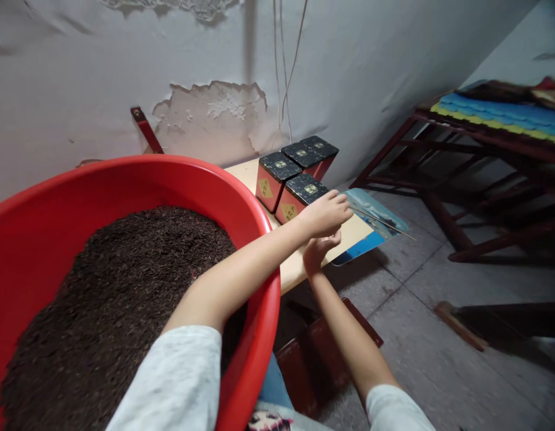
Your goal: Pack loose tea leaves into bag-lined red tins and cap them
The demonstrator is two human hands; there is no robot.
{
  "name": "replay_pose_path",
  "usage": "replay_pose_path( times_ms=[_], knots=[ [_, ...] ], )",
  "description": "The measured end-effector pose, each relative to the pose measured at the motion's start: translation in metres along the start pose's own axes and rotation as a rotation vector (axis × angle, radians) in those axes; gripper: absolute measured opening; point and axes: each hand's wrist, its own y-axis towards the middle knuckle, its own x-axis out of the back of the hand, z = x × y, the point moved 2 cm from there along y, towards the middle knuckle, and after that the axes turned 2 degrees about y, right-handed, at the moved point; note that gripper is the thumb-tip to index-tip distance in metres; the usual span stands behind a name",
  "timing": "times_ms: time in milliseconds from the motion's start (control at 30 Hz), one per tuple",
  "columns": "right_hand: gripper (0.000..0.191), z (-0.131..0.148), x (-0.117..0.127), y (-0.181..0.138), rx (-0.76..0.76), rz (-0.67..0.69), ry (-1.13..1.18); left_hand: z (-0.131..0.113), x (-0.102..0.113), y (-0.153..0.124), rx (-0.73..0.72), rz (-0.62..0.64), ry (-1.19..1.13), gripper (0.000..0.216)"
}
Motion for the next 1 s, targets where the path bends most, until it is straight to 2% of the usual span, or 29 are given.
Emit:
replay_pose_path(
  times_ms=[100, 167, 233, 267, 300, 367, 467, 533, 600, 667, 733, 833, 900, 1000],
  knots=[
    [0.043, 0.018, 0.02, 0.003, -0.075, -0.169, 0.128, 0.003, 0.026, -0.029, 0.078, -0.065, -0.024, 0.02],
    [0.027, 0.047, 0.034, -0.001, -0.01, -0.125, 0.267, 0.0, 0.048, -0.064, 0.095, -0.062, -0.003, 0.02],
    [0.012, 0.088, 0.046, -0.012, 0.181, -0.009, 0.555, -0.008, 0.075, -0.11, 0.109, -0.037, 0.016, 0.021],
    [0.012, 0.11, 0.051, -0.02, 0.28, 0.05, 0.627, -0.013, 0.091, -0.137, 0.128, -0.026, 0.025, 0.022],
    [0.015, 0.131, 0.055, -0.028, 0.359, 0.122, 0.667, -0.02, 0.107, -0.164, 0.146, -0.012, 0.03, 0.025],
    [0.019, 0.174, 0.055, -0.047, 0.537, 0.348, 0.669, -0.035, 0.139, -0.22, 0.2, 0.014, 0.04, 0.029],
    [0.015, 0.23, 0.041, -0.076, 0.836, 0.798, 0.531, -0.055, 0.179, -0.305, 0.374, 0.146, 0.095, 0.025],
    [0.015, 0.259, 0.026, -0.095, 0.987, 1.075, 0.342, -0.066, 0.198, -0.362, 0.615, 0.227, 0.158, 0.033],
    [0.019, 0.28, 0.009, -0.116, 1.077, 1.291, 0.101, -0.079, 0.213, -0.417, 0.949, 0.322, 0.177, 0.044],
    [0.028, 0.292, -0.009, -0.14, 1.14, 1.454, -0.122, -0.102, 0.227, -0.467, 1.256, 0.407, 0.205, 0.046],
    [0.038, 0.297, -0.026, -0.165, 1.194, 1.546, -0.257, -0.133, 0.24, -0.508, 1.534, 0.43, 0.292, 0.048],
    [0.059, 0.295, -0.05, -0.197, 1.219, 1.512, -0.299, -0.185, 0.251, -0.551, 1.87, 0.359, 0.482, 0.059],
    [0.074, 0.291, -0.064, -0.211, 1.202, 1.472, -0.275, -0.211, 0.246, -0.571, 1.979, 0.38, 0.454, 0.068],
    [0.08, 0.282, -0.08, -0.224, 1.155, 1.51, -0.255, -0.229, 0.225, -0.595, 1.975, 0.482, 0.285, 0.075]
  ],
)
